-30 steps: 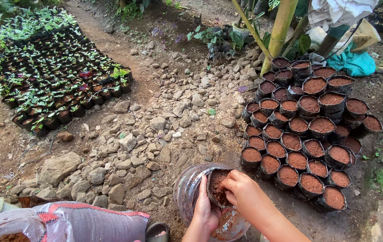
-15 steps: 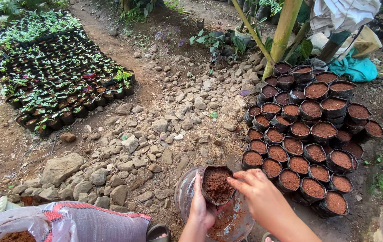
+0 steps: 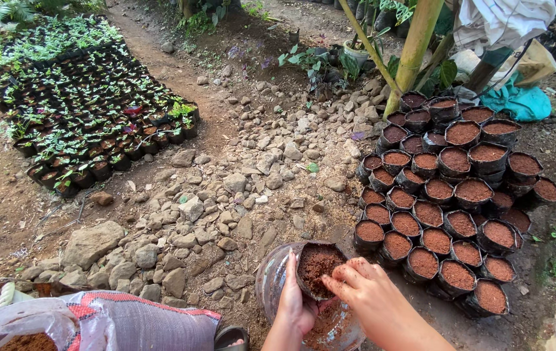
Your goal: The person scoops potting soil by hand from a large sack into a plastic nursery pot, presses and levels the soil with their palm, and places the filled pot onto a growing stack of filled pots on the ground. They repeat this cycle, occasionally repositioning the pot while filling.
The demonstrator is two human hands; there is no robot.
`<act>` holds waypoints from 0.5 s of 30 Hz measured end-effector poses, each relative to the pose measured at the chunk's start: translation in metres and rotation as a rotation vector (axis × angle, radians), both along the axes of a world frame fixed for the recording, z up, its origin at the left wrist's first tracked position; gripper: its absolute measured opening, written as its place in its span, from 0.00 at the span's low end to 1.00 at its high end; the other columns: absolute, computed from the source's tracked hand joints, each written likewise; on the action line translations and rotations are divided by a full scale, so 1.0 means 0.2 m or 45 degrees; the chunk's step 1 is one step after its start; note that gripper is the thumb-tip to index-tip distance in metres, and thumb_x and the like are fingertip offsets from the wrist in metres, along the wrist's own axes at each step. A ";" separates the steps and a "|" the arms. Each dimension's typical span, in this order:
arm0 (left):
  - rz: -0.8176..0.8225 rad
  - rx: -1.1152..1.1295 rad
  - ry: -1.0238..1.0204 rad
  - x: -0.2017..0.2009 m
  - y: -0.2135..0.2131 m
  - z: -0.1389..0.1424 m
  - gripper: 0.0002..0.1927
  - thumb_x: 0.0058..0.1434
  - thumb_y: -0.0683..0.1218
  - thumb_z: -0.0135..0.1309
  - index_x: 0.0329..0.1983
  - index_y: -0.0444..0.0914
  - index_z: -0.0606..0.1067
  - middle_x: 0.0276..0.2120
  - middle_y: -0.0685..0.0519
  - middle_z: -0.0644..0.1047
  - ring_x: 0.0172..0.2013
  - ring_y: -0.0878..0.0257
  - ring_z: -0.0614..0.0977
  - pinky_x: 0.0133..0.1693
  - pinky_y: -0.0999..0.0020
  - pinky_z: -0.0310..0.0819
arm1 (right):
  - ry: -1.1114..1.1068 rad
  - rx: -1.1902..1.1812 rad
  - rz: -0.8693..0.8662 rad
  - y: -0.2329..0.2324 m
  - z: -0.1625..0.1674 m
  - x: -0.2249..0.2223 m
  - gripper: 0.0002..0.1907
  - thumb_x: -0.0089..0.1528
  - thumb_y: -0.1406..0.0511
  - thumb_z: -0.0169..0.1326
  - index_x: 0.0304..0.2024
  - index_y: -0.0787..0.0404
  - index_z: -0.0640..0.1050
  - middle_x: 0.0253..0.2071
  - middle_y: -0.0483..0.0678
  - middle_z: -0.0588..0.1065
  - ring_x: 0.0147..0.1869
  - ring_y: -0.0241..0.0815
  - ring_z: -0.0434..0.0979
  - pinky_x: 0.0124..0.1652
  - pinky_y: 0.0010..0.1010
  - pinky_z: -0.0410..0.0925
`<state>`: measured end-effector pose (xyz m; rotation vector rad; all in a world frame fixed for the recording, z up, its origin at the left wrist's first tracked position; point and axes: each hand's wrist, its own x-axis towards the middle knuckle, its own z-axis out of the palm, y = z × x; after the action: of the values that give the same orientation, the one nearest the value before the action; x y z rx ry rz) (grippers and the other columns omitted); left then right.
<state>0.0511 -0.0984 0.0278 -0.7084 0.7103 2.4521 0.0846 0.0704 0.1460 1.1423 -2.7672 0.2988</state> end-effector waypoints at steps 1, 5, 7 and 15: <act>-0.006 -0.015 0.000 0.00 0.00 0.00 0.40 0.58 0.77 0.43 0.61 0.48 0.76 0.53 0.52 0.82 0.51 0.54 0.83 0.47 0.48 0.79 | 0.013 0.006 0.020 0.00 0.00 0.00 0.29 0.49 0.72 0.53 0.55 0.61 0.79 0.54 0.51 0.74 0.65 0.57 0.65 0.58 0.48 0.60; -0.063 -0.015 0.015 0.00 0.00 0.01 0.41 0.57 0.78 0.41 0.60 0.47 0.76 0.51 0.51 0.82 0.48 0.55 0.84 0.43 0.51 0.80 | -0.016 0.028 -0.007 0.02 0.03 0.00 0.30 0.51 0.71 0.53 0.57 0.53 0.78 0.58 0.49 0.72 0.67 0.56 0.64 0.60 0.48 0.59; -0.071 0.035 0.039 0.01 0.00 0.02 0.41 0.57 0.77 0.40 0.59 0.47 0.75 0.51 0.51 0.82 0.48 0.54 0.84 0.43 0.49 0.82 | 0.159 0.008 0.007 0.02 0.04 0.00 0.33 0.50 0.70 0.52 0.59 0.47 0.77 0.62 0.50 0.69 0.67 0.58 0.63 0.60 0.51 0.58; -0.128 -0.046 0.032 0.02 0.02 0.01 0.40 0.59 0.77 0.39 0.61 0.50 0.76 0.49 0.52 0.83 0.45 0.57 0.84 0.35 0.58 0.80 | 0.145 0.109 -0.003 -0.03 0.01 0.02 0.33 0.54 0.67 0.49 0.62 0.43 0.75 0.75 0.53 0.53 0.71 0.61 0.60 0.61 0.52 0.54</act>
<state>0.0555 -0.0947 0.0290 -0.6406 0.7829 2.3660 0.0884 0.0635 0.1485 1.1370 -2.7050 0.1123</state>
